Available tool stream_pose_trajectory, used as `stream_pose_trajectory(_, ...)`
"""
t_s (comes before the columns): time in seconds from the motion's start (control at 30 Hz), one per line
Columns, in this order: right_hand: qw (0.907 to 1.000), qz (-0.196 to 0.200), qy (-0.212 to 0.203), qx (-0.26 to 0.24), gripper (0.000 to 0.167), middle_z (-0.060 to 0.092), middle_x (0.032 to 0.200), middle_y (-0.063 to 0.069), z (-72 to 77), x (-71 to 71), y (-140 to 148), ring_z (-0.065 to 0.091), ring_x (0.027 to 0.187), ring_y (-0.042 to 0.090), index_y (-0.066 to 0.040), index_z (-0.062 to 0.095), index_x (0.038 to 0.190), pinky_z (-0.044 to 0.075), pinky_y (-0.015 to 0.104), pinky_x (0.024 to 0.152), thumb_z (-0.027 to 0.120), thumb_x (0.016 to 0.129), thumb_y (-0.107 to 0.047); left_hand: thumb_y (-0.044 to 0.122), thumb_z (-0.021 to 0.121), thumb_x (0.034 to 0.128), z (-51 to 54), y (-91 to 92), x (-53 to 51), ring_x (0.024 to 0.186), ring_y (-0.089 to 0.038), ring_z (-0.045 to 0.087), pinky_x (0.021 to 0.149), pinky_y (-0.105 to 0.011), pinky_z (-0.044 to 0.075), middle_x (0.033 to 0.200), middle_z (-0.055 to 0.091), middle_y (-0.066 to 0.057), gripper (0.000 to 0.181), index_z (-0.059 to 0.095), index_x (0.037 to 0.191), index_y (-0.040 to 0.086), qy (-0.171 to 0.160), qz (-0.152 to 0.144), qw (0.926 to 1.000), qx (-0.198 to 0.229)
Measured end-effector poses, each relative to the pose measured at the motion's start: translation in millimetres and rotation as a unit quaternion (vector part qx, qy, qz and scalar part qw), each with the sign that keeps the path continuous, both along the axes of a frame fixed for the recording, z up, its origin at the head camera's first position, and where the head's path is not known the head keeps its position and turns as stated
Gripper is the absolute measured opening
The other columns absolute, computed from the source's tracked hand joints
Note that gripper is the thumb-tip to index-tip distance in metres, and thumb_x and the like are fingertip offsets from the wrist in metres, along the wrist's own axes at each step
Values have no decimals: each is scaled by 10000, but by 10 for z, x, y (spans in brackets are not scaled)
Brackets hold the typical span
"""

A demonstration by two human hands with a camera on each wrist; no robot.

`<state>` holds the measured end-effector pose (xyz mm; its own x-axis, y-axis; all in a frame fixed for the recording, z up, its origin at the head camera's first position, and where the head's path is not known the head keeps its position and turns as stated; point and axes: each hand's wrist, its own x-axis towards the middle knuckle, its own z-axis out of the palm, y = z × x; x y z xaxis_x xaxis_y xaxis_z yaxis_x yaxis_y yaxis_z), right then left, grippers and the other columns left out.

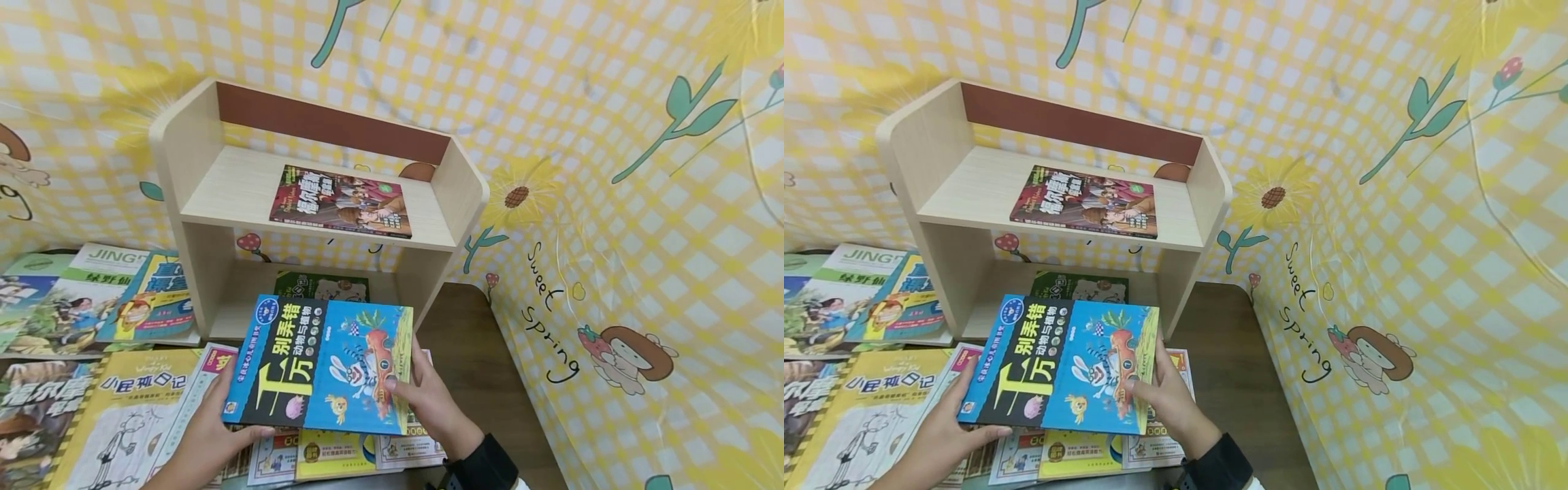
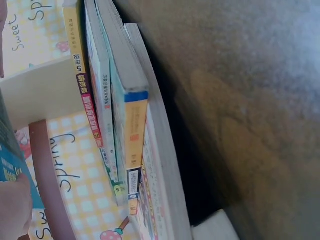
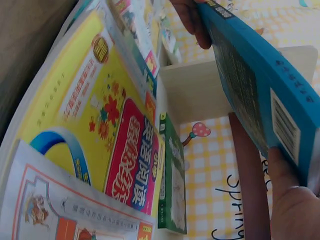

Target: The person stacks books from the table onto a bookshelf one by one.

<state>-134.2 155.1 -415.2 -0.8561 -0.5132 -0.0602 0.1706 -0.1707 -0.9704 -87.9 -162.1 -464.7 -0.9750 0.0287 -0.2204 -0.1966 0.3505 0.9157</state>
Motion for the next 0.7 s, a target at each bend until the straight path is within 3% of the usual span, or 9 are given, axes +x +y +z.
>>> stream_pose_trajectory(0.2,9985,64,10,-550,994,172,1575,175,89,160,-20,512,1261,316,-406,-94,1521,481,457,938,589,920,-3,458,845,683,83,39,33,1354,-463,142,1030,-662,286,1603,-39,-186,1327,-172,1517,286,-174,80,9998,107)
stream_pose_trajectory(0.37,9994,116,329,-1,1159,66,1597,160,184,358,-6,534,1237,301,-410,-209,1483,484,422,944,692,866,-24,472,836,693,201,60,100,1348,-465,146,1028,-672,282,1592,-29,-213,1322,-183,1514,286,-131,106,9998,108)
stream_pose_trajectory(0.47,9981,148,498,325,1201,22,1604,136,226,450,2,509,1264,307,-434,-242,1459,482,412,952,717,855,-35,427,838,714,289,35,161,1370,-488,95,1028,-716,228,1587,-64,-232,1315,-193,1514,264,125,93,9999,-48)
stream_pose_trajectory(0.57,9969,213,679,341,1222,14,1604,125,265,503,3,476,1296,316,-468,-267,1433,472,419,965,716,855,-30,368,845,722,383,21,219,1402,-500,16,1013,-741,193,1589,-109,-222,1305,-178,1522,236,572,104,9981,-194)
stream_pose_trajectory(0.7,9946,199,998,222,1275,63,1596,123,356,526,3,493,1282,316,-486,-247,1436,486,442,937,741,812,25,338,855,716,520,40,274,1374,-495,106,984,-731,259,1584,-36,-235,1291,-139,1535,253,1109,164,9931,-356)
